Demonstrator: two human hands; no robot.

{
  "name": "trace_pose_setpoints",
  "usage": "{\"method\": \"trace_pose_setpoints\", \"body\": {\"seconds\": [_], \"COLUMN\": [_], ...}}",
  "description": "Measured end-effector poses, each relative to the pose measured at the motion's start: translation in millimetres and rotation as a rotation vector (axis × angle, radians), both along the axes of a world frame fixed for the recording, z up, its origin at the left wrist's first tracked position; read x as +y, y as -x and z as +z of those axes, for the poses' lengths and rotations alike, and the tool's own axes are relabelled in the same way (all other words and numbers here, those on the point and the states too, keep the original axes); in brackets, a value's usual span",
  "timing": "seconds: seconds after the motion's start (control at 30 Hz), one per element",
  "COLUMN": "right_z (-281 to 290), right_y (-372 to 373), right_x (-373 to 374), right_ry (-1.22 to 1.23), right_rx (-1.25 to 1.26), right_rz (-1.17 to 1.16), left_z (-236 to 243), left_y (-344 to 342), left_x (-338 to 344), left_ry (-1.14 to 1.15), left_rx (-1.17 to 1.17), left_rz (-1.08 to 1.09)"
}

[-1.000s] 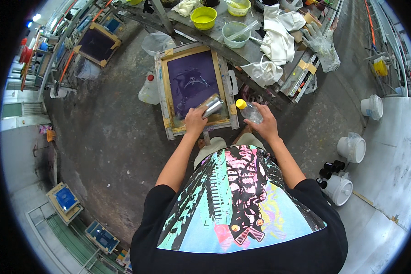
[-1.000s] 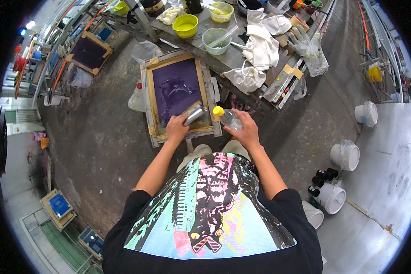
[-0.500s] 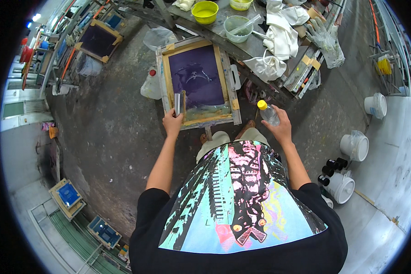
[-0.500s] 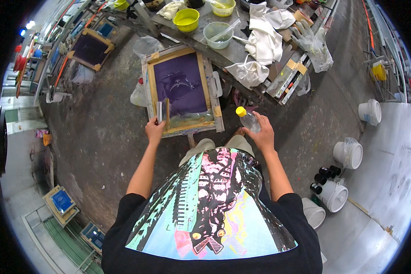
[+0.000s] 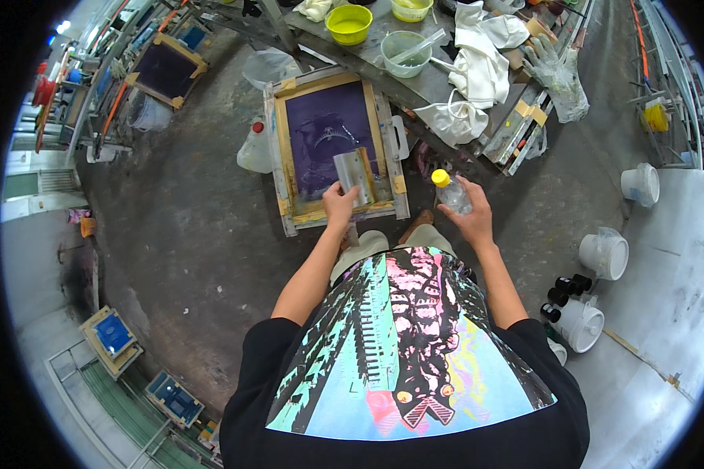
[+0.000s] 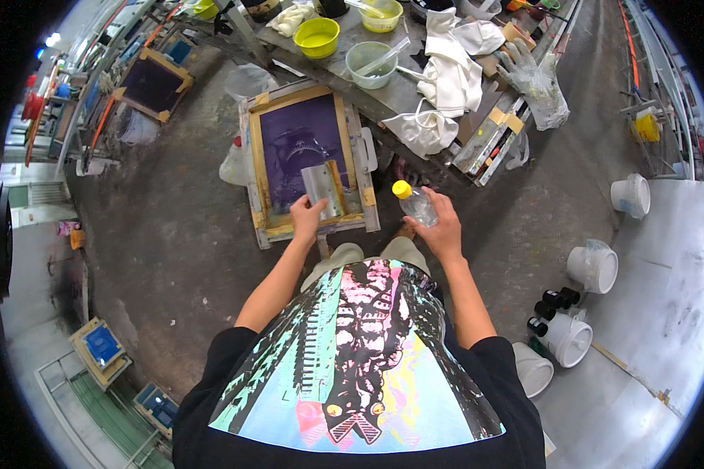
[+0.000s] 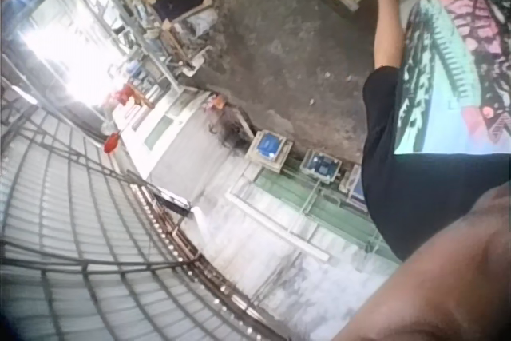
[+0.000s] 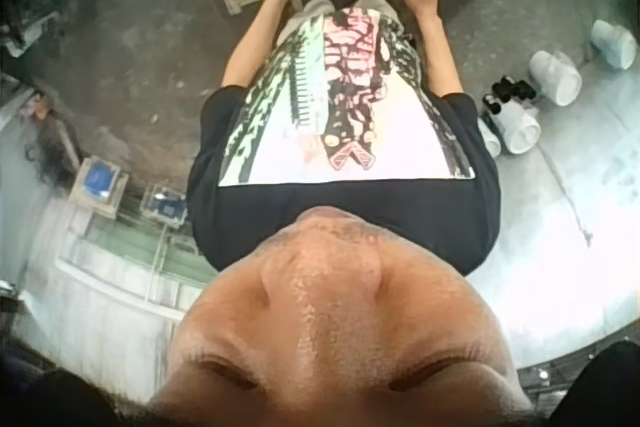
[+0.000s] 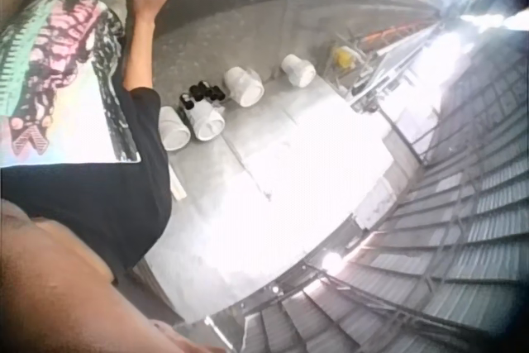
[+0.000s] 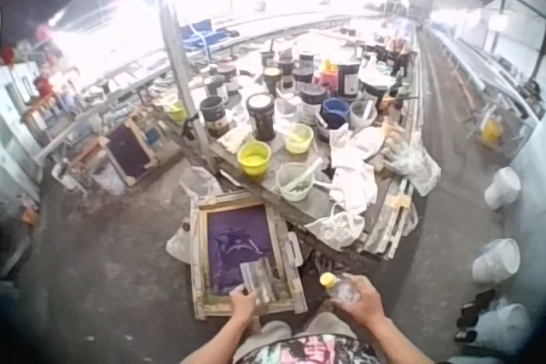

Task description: The person performs screen printing on purple fabric pieces laid out on a table. They use a squeegee to pull purple ink across a screen frame, then lift the frame and move to a side table to add more ink from a bottle before returning to continue printing.

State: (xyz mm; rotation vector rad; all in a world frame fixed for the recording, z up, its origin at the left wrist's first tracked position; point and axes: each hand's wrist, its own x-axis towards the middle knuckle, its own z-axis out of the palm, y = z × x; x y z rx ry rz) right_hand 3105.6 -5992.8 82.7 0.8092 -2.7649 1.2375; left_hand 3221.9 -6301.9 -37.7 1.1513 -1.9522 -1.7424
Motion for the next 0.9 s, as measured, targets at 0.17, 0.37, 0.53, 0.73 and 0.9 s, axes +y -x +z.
{"method": "trace_pose_setpoints", "body": {"seconds": [0.17,0.37,0.53,0.73,0.9], "right_z": [-8,-6,-8,-18,-20], "right_y": [-5,-4,12,37,46], "right_x": [13,-4,-35,-71,-108], "right_ry": [-0.026,-0.066,-0.188,-0.475,-0.704], "right_rx": [-0.064,-0.069,-0.059,0.157,0.4], "right_rz": [-0.021,0.12,0.274,0.449,0.58], "left_z": [27,26,8,13,17], "left_y": [-42,-59,-8,15,-35], "left_x": [-65,-76,-30,-14,-68], "left_ry": [0.277,0.652,0.459,0.176,0.559], "left_rx": [-0.071,-0.226,-0.127,0.003,-0.114], "left_rz": [0.153,0.149,0.105,0.088,0.087]}}
